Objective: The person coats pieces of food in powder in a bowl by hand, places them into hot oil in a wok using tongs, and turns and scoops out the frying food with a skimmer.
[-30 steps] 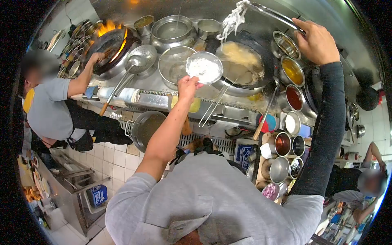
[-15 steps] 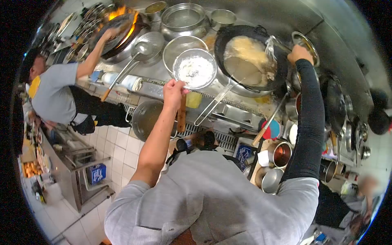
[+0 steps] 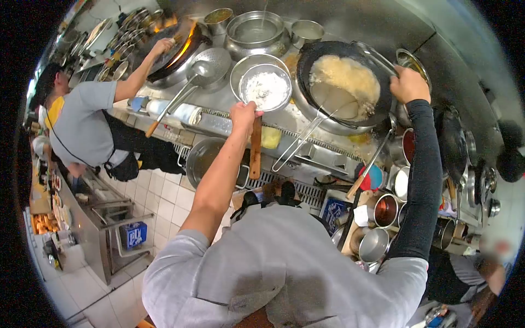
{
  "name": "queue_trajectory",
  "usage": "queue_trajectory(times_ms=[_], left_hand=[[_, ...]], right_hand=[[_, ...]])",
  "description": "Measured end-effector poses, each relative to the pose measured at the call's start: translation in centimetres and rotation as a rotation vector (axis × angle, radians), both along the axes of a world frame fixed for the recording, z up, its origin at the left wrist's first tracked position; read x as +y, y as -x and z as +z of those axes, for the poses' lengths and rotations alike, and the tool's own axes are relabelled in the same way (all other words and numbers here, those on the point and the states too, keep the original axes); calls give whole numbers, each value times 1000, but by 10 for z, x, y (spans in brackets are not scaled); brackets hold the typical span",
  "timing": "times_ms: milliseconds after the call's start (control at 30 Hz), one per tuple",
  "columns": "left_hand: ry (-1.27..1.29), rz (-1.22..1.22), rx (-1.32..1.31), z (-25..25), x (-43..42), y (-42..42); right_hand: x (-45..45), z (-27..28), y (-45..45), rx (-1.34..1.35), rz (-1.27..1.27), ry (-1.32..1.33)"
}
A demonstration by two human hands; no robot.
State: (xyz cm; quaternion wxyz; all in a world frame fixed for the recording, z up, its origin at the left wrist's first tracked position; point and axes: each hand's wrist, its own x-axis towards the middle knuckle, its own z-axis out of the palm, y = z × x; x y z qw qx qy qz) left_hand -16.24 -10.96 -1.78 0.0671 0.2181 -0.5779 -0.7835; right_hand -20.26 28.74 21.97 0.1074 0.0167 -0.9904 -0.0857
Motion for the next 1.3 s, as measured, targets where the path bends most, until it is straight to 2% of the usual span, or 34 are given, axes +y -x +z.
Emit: queue_trajectory(times_ms=[133,200,400,600,733,967,1100,1233,1300], left_hand=[[-22,-74,82,11,10,-2],[-24,-115,104,14,11,-2],[1,-166,108,13,12,-11],[-21,-127,137,6,4,-11],[-59,-158,106,8,4,-11],[-150,-170,128,8,10,-10],[-82,-149,57,-17,9,2],[-156,-118,96,-16,16,0],[-171,-113,98,-13,16,-3]], right_hand=[[-77,22,-48,40,458,-55],[-115,18,-58,-91,505,-170],[-164,-10,-67,-19,672,-367],[-156,54,-91,91,628,-283],[-144,72,-99,150,596,-216],[-77,67,-80,200,412,-60],[-28,74,-67,205,152,24],[34,46,-35,171,40,-7],[52,18,-16,9,-80,0]])
